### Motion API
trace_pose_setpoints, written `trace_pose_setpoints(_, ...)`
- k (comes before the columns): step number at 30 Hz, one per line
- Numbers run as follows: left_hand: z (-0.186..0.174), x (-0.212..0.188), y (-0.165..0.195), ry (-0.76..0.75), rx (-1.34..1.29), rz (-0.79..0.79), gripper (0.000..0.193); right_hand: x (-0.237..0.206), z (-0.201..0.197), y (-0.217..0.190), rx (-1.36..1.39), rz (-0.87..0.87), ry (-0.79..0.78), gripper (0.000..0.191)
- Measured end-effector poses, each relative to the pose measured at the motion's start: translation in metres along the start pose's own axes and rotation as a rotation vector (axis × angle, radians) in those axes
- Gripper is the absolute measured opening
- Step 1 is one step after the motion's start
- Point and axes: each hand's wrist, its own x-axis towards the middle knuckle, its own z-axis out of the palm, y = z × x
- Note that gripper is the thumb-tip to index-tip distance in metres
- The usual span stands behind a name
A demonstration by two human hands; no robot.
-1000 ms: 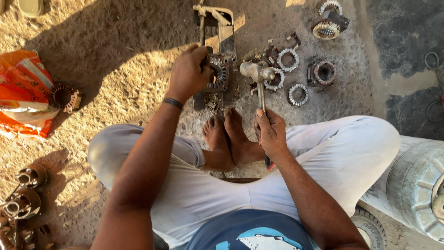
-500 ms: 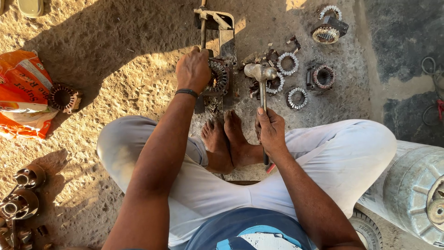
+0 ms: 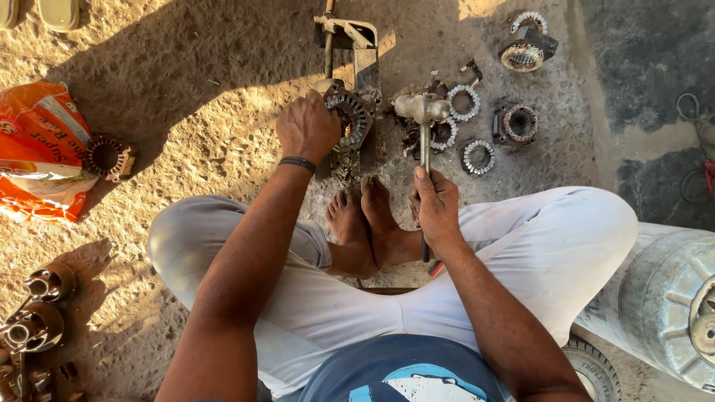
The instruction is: The person sits on the ground and hammers electric motor stators and armatures with a ball-peen hammer, breaking them apart to separate the copper windings and steel laminations. They hold each motor part against a metal fixture with one hand while striking it, setting broken pieces aside and picking up the next motor part.
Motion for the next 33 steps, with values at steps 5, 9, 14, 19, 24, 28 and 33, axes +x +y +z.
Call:
trace_pose_setpoints(5,-0.011,0.010,-0.006,-0.085,0.005,0.009,0.033,-0.003,-0.003,0.003,-0.043,0.025,-0.005,0.042)
trace_pose_setpoints(9,-0.016,0.023,-0.016,-0.007,-0.045,0.078,0.034,0.000,-0.007,0.009,-0.030,0.018,0.009,0.044)
trace_pose_setpoints(14,-0.017,0.015,-0.011,0.026,-0.709,0.417,0.019,0.009,-0.007,0.014,0.000,0.069,0.043,0.044)
trace_pose_setpoints(19,-0.019,-0.002,0.016,-0.008,-0.695,0.642,0.018,0.010,-0.004,0.017,0.071,0.091,0.022,0.043)
trace_pose_setpoints(24,-0.018,-0.011,0.026,-0.005,-0.569,0.656,0.017,0.011,-0.004,0.021,0.089,0.108,0.033,0.040)
trace_pose_setpoints(28,-0.018,-0.012,0.023,-0.030,-0.574,0.641,0.012,0.012,-0.004,0.023,0.097,0.088,0.019,0.038)
trace_pose_setpoints(33,-0.015,-0.013,0.022,-0.027,-0.545,0.558,0.014,0.010,-0.003,0.021,0.078,0.077,0.011,0.038)
